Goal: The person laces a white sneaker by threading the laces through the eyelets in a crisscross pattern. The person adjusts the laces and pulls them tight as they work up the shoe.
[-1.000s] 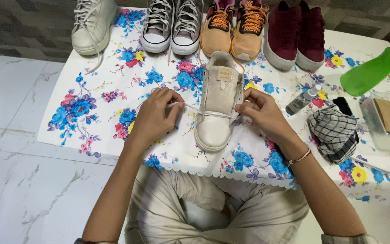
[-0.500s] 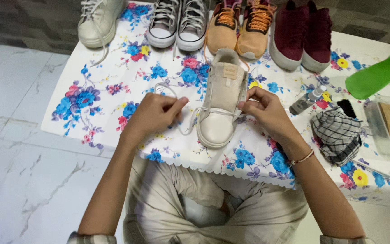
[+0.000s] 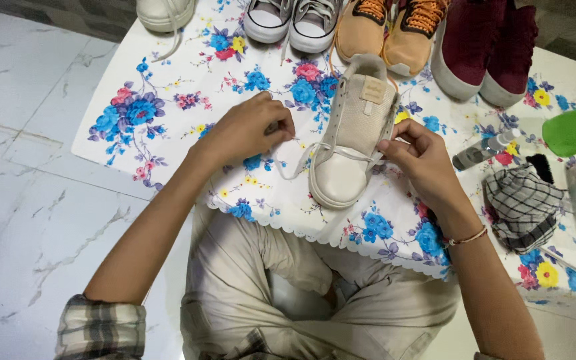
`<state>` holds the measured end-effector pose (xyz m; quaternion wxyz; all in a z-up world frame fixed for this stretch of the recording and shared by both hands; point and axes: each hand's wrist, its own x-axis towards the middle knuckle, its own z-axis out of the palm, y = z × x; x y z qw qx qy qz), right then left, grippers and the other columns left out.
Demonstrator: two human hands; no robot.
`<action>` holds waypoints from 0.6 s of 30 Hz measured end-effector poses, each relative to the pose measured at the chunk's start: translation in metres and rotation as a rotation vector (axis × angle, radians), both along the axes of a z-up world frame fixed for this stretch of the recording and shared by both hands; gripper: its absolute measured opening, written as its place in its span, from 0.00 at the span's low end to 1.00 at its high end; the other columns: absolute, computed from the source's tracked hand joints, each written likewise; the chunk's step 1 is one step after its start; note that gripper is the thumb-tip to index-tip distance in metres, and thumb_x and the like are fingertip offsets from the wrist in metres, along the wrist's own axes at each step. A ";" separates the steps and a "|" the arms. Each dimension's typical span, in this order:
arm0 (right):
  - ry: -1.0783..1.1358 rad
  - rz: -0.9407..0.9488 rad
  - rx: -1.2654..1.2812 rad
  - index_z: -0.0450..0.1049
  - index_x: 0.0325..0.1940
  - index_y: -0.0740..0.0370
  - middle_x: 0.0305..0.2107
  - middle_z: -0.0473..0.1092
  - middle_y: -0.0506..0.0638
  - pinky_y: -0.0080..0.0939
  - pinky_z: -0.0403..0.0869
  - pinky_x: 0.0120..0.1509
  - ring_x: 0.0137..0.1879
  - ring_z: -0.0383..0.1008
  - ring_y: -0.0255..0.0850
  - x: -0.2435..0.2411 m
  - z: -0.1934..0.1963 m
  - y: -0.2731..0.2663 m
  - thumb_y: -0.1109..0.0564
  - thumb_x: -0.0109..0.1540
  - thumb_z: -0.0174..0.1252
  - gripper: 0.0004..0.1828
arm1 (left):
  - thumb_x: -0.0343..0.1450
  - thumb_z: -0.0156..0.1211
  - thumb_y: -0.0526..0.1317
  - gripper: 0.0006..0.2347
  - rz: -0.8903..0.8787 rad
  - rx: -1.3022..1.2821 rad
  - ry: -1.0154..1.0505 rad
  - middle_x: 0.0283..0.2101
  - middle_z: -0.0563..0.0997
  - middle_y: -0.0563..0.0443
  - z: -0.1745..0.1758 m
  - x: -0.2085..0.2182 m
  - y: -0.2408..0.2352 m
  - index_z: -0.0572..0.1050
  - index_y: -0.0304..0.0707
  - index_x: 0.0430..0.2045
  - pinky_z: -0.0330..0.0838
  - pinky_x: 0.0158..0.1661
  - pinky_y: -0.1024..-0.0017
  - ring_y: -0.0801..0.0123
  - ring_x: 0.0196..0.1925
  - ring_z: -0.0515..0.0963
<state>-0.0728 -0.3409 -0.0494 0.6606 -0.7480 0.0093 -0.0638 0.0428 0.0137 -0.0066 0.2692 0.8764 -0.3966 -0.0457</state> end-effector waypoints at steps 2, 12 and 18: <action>0.001 -0.001 -0.002 0.74 0.50 0.65 0.41 0.73 0.48 0.33 0.83 0.55 0.44 0.83 0.34 -0.001 0.002 0.002 0.60 0.69 0.72 0.12 | 0.78 0.71 0.42 0.05 -0.016 -0.049 -0.033 0.41 0.87 0.48 -0.004 0.006 0.002 0.88 0.43 0.40 0.72 0.53 0.54 0.54 0.54 0.78; -0.015 0.002 0.130 0.77 0.54 0.69 0.38 0.78 0.59 0.39 0.83 0.56 0.46 0.86 0.45 -0.008 0.018 0.015 0.48 0.80 0.56 0.18 | 0.82 0.71 0.40 0.05 -0.272 -0.668 0.219 0.45 0.88 0.50 0.035 0.012 -0.023 0.85 0.44 0.50 0.74 0.65 0.54 0.65 0.55 0.83; -0.001 0.033 0.028 0.79 0.50 0.63 0.38 0.81 0.54 0.42 0.86 0.61 0.47 0.85 0.40 -0.014 0.030 0.020 0.51 0.75 0.62 0.11 | 0.83 0.64 0.42 0.09 -0.365 -0.816 0.575 0.41 0.85 0.51 0.064 0.003 -0.064 0.79 0.35 0.48 0.89 0.52 0.75 0.74 0.45 0.88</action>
